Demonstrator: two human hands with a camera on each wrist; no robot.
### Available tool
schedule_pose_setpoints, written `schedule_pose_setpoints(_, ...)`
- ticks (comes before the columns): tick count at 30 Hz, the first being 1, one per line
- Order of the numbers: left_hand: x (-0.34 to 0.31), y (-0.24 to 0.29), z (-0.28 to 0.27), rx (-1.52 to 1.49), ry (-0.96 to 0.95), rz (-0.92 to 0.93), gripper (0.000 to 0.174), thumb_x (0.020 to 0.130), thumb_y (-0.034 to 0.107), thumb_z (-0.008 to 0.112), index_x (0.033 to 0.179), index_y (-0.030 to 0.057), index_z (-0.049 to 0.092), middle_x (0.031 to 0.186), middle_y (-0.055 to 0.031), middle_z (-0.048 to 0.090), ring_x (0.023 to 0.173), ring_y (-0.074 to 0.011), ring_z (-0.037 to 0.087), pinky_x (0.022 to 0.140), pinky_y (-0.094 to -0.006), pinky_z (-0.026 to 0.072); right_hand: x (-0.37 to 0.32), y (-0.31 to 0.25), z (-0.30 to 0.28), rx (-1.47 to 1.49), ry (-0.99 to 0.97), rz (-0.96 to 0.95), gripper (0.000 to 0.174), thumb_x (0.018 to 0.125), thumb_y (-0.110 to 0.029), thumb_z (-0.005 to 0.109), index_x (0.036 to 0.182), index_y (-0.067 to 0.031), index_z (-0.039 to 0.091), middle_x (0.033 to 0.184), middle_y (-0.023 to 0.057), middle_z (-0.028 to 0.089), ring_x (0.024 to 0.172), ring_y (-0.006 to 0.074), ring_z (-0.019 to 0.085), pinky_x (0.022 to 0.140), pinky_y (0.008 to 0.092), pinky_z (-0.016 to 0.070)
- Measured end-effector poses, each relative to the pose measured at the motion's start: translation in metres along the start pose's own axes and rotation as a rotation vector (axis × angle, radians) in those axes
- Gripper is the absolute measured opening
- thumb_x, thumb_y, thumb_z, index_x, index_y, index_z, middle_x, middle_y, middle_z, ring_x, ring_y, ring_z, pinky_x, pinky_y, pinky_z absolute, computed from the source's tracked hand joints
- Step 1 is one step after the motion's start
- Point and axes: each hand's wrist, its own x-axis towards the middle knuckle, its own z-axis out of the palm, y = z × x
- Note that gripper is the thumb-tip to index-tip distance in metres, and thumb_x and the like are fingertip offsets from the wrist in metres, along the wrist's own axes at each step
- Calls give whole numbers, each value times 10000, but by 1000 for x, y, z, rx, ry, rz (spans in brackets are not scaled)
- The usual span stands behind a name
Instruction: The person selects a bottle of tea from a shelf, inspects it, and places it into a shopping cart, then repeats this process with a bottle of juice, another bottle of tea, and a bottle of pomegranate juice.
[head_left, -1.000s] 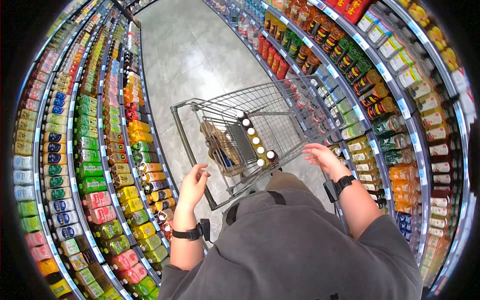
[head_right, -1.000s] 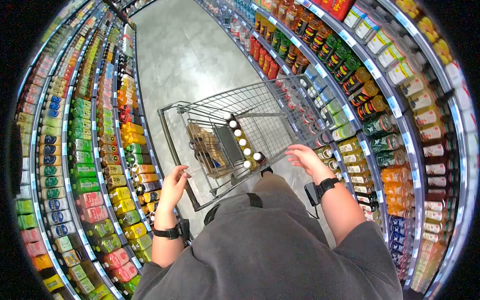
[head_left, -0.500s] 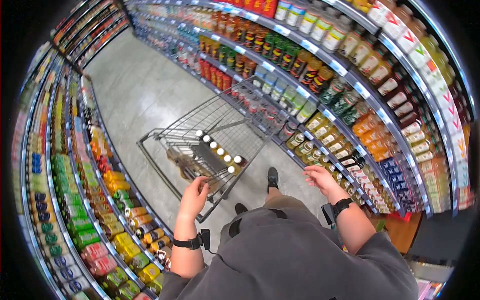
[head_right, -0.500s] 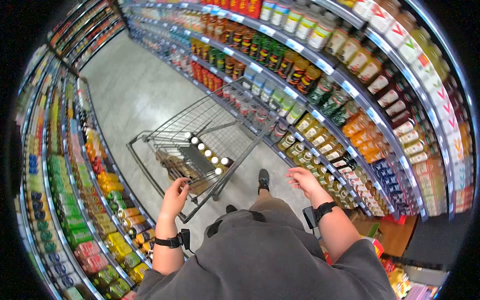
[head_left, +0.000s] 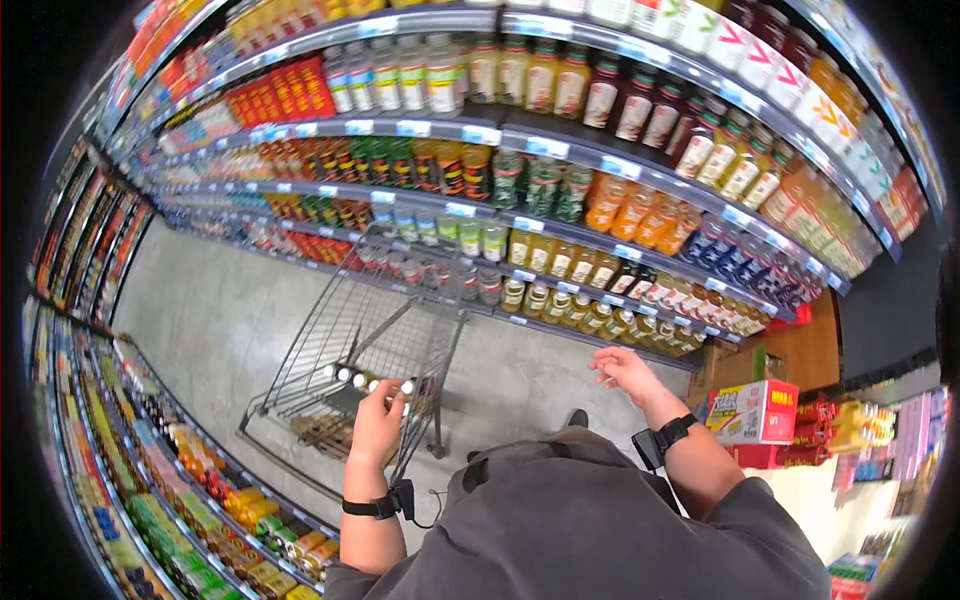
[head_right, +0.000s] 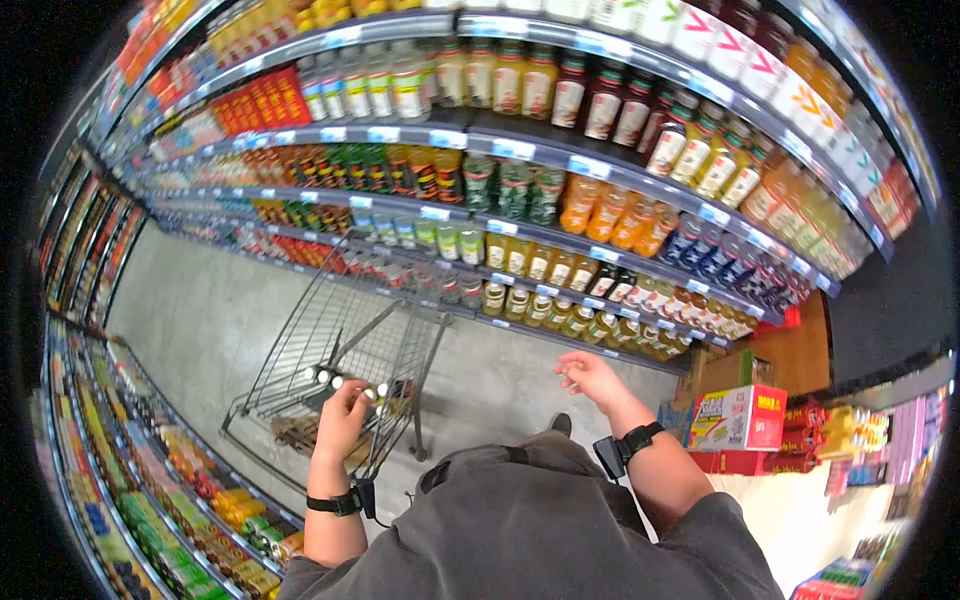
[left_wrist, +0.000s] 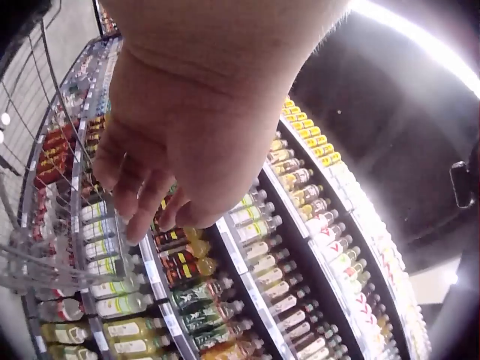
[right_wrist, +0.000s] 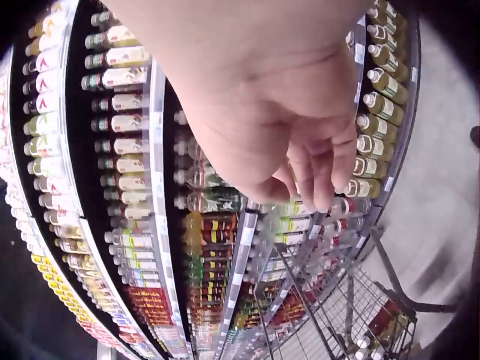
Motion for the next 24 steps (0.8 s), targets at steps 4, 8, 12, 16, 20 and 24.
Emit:
schedule_pose_setpoints(4, 38, 64, 46, 98, -117, 88, 246, 1008, 115, 597, 1234, 31, 644, 879, -115, 767, 650, -126, 598, 611, -307, 486, -30, 20, -59, 67, 86, -13, 323, 1021, -148, 567, 1328, -51, 586, 1204, 65, 706, 911, 159, 657, 777, 312, 533)
schedule_pose_setpoints(8, 68, 115, 106, 69, -201, 194, 256, 990, 114, 622, 1236, 51, 656, 872, -103, 738, 643, -161, 623, 636, -318, 508, -55, 42, -117, 179, 176, -41, 309, 1016, -125, 559, 1315, -62, 608, 1196, 66, 712, 904, 153, 656, 773, 306, 531)
schedule_pose_setpoints(12, 87, 176, 160, 114, -300, 216, 257, 992, 129, 622, 1236, 51, 654, 886, -101, 747, 644, -164, 621, 639, -322, 511, -69, 71, -174, 274, 273, -47, 306, 1000, -108, 562, 1296, -65, 626, 1174, 62, 721, 886, 154, 659, 768, 304, 531)
schedule_pose_setpoints(16, 107, 214, 215, 159, -334, 237, 268, 978, 137, 632, 1235, 62, 652, 895, -100, 755, 642, -190, 639, 636, -332, 513, -81, 89, -229, 287, 328, -48, 301, 990, -101, 567, 1282, -65, 633, 1165, 57, 724, 878, 150, 659, 766, 301, 529)
schedule_pose_setpoints(20, 116, 252, 260, 170, -397, 308, 268, 988, 98, 614, 1248, 37, 641, 932, -98, 749, 669, -118, 617, 636, -293, 501, -90, 100, -278, 306, 369, -59, 293, 985, -86, 565, 1268, -61, 634, 1167, 59, 723, 879, 141, 659, 758, 298, 526)
schedule_pose_setpoints(24, 119, 269, 294, 142, -396, 355, 271, 982, 88, 616, 1244, 21, 636, 926, -84, 739, 657, -102, 599, 622, -281, 496, -94, 98, -316, 300, 378, -35, 304, 979, -72, 555, 1273, -58, 632, 1165, 69, 721, 892, 143, 663, 759, 298, 525)
